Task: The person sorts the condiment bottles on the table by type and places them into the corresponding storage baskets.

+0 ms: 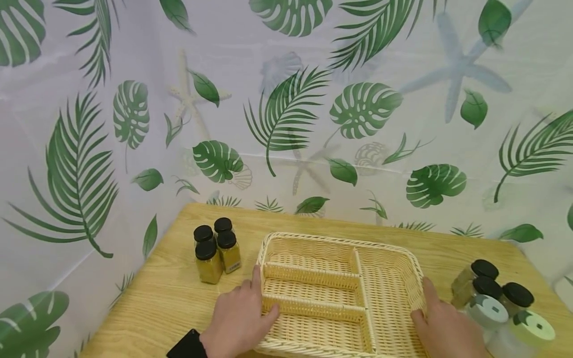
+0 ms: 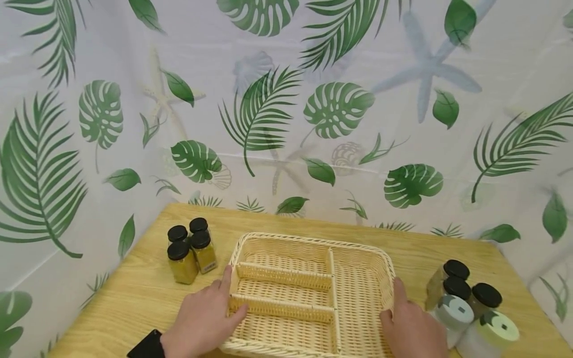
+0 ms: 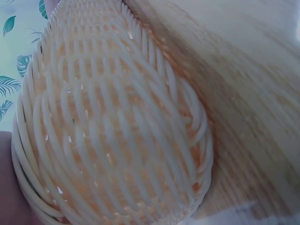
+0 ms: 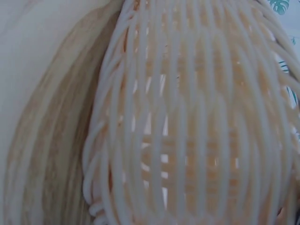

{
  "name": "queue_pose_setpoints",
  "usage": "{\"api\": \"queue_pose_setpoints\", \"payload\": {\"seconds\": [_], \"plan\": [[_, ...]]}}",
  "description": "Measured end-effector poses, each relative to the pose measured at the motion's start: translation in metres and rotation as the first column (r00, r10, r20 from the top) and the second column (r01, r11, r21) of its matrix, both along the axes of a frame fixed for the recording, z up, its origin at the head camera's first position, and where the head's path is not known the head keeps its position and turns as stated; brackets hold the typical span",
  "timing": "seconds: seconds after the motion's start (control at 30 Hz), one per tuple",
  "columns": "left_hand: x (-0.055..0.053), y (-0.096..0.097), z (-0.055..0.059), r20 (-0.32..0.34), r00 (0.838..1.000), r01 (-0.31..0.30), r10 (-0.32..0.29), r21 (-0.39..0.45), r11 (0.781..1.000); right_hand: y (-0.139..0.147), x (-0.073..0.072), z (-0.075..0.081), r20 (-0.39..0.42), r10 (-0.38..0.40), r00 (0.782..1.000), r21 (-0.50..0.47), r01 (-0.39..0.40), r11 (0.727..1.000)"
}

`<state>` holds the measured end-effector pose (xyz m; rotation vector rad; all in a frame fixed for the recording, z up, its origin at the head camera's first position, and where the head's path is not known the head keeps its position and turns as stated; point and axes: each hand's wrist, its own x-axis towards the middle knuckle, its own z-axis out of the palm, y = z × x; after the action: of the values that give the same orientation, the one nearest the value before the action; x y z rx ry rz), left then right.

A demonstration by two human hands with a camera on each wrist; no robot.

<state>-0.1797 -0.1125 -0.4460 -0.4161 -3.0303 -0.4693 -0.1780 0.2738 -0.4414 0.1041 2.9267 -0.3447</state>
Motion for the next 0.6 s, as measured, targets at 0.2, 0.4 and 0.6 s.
{"api": "queue_pose_setpoints", "payload": {"seconds": [0.2,0.4,0.6], "plan": [[-0.0010,-0.0047,0.0023,0.004,1.000,-0.003,0.003,0.031,1.000,-0.0026,-0.0018,0.0000,0.003,-0.024,1.000,-0.005,0.024,1.000],[-0.0033,-0.0078,0.0025,-0.019,1.000,0.009,-0.008,0.033,0.999,-0.0025,-0.0008,-0.0011,-0.021,-0.017,1.000,-0.021,0.016,1.000],[-0.0047,-0.0074,0.0033,-0.044,0.999,0.023,-0.021,0.038,0.999,0.0019,-0.0015,-0.0028,0.005,-0.028,1.000,-0.034,0.028,0.999]]}}
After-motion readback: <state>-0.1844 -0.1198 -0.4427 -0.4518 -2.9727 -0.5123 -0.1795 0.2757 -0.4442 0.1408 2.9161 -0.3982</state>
